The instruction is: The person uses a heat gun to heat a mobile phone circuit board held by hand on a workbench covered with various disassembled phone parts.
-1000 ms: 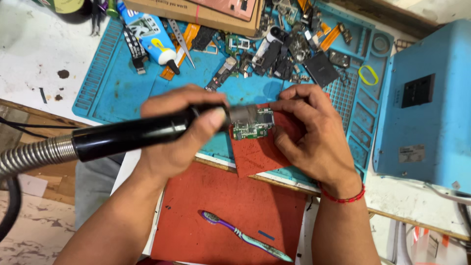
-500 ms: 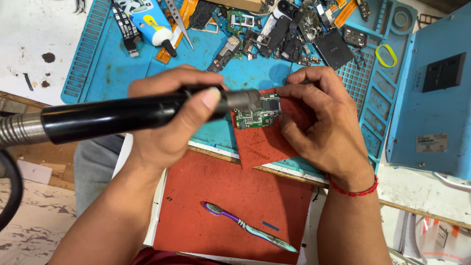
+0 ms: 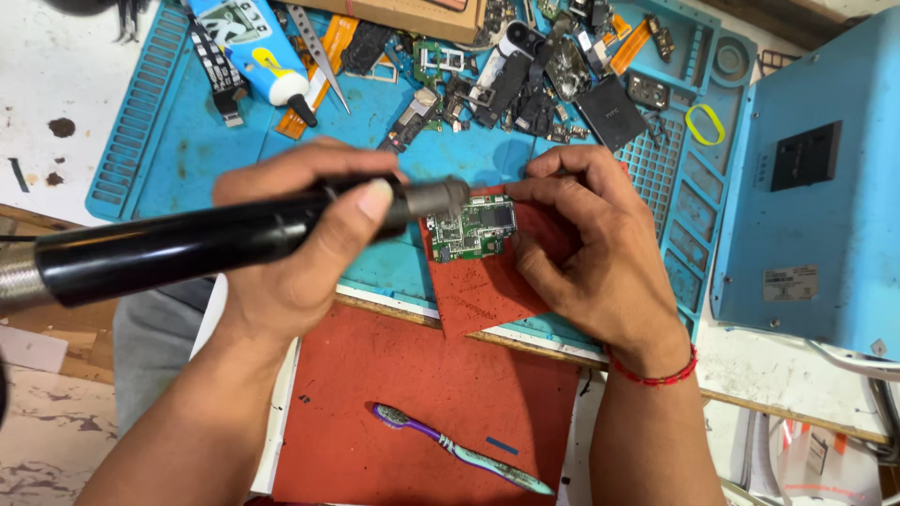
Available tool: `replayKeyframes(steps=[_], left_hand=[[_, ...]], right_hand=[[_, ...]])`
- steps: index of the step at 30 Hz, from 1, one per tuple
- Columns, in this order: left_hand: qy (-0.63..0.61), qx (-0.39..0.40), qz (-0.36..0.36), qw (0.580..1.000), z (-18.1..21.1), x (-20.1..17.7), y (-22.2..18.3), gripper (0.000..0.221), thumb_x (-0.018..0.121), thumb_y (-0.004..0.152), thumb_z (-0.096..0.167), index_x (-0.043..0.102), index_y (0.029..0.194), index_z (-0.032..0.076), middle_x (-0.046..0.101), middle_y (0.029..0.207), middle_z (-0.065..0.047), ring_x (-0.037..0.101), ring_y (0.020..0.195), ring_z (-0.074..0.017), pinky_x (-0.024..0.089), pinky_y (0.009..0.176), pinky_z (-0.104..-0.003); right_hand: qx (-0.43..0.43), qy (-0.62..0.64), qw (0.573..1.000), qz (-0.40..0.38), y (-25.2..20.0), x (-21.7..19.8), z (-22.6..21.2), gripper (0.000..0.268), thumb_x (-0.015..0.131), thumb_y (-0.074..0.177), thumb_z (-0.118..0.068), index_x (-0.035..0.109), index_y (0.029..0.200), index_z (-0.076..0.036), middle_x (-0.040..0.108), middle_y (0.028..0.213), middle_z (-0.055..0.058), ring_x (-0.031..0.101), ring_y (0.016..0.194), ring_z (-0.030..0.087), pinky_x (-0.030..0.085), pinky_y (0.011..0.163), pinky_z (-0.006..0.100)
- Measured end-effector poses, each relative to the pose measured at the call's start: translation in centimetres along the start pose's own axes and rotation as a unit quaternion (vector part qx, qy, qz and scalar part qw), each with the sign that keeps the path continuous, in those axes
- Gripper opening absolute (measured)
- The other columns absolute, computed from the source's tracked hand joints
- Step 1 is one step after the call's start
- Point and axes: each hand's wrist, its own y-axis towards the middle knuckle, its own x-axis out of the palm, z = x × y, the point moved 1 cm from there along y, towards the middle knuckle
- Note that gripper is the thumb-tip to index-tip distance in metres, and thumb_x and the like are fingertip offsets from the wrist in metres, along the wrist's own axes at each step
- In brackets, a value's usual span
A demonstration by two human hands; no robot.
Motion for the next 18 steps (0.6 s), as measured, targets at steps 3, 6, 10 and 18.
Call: replayKeyframes(steps=[3, 6, 10, 18], left_hand=[[-0.008, 0.03, -0.029, 0.999, -0.06, -0.09, -0.03, 0.032, 0.07, 0.104, 0.028, 0.072, 0.111, -0.003, 0.075, 0.096, -0.012, 0.071, 0.082, -0.0135, 0.057, 0.074, -0.024], [0.001, 0.021, 0.0, 1.0, -0.15, 0.14, -0.04, 0.031, 0.069, 0.105, 0.027, 0.073, 0.111, -0.003, 0.075, 0.092, -0.011, 0.069, 0.077, -0.0128, 0.055, 0.071, -0.023], [-0.002, 0.016, -0.024, 1.0, 0.26, -0.1, 0.46, 0.031, 0.07, 0.102, 0.027, 0.072, 0.113, -0.003, 0.074, 0.092, -0.011, 0.067, 0.075, -0.0125, 0.053, 0.068, -0.023], [0.034, 0.018, -0.052, 0.998, 0.82, -0.05, 0.43, 0.032, 0.073, 0.101, 0.028, 0.073, 0.113, -0.002, 0.075, 0.094, -0.01, 0.071, 0.081, -0.0124, 0.054, 0.074, -0.022]], right_hand=[[-0.004, -0.005, 1.0, -0.001, 0.02, 0.02, 0.03, 0.044, 0.076, 0.073, 0.0, 0.071, 0.117, -0.003, 0.058, 0.124, 0.012, 0.061, 0.118, 0.029, 0.052, 0.102, 0.037], [0.0, -0.003, 1.0, 0.001, 0.07, 0.04, -0.08, 0.044, 0.077, 0.073, -0.001, 0.071, 0.117, -0.003, 0.058, 0.122, 0.012, 0.062, 0.116, 0.028, 0.052, 0.1, 0.036], [-0.006, 0.0, 1.0, 0.001, 0.06, -0.01, 0.13, 0.044, 0.076, 0.074, 0.0, 0.071, 0.118, -0.004, 0.058, 0.124, 0.012, 0.062, 0.118, 0.028, 0.052, 0.102, 0.036], [-0.005, 0.007, 1.0, 0.001, -0.29, 0.13, 0.26, 0.042, 0.075, 0.077, 0.0, 0.072, 0.119, -0.004, 0.057, 0.126, 0.012, 0.063, 0.119, 0.027, 0.053, 0.103, 0.035]])
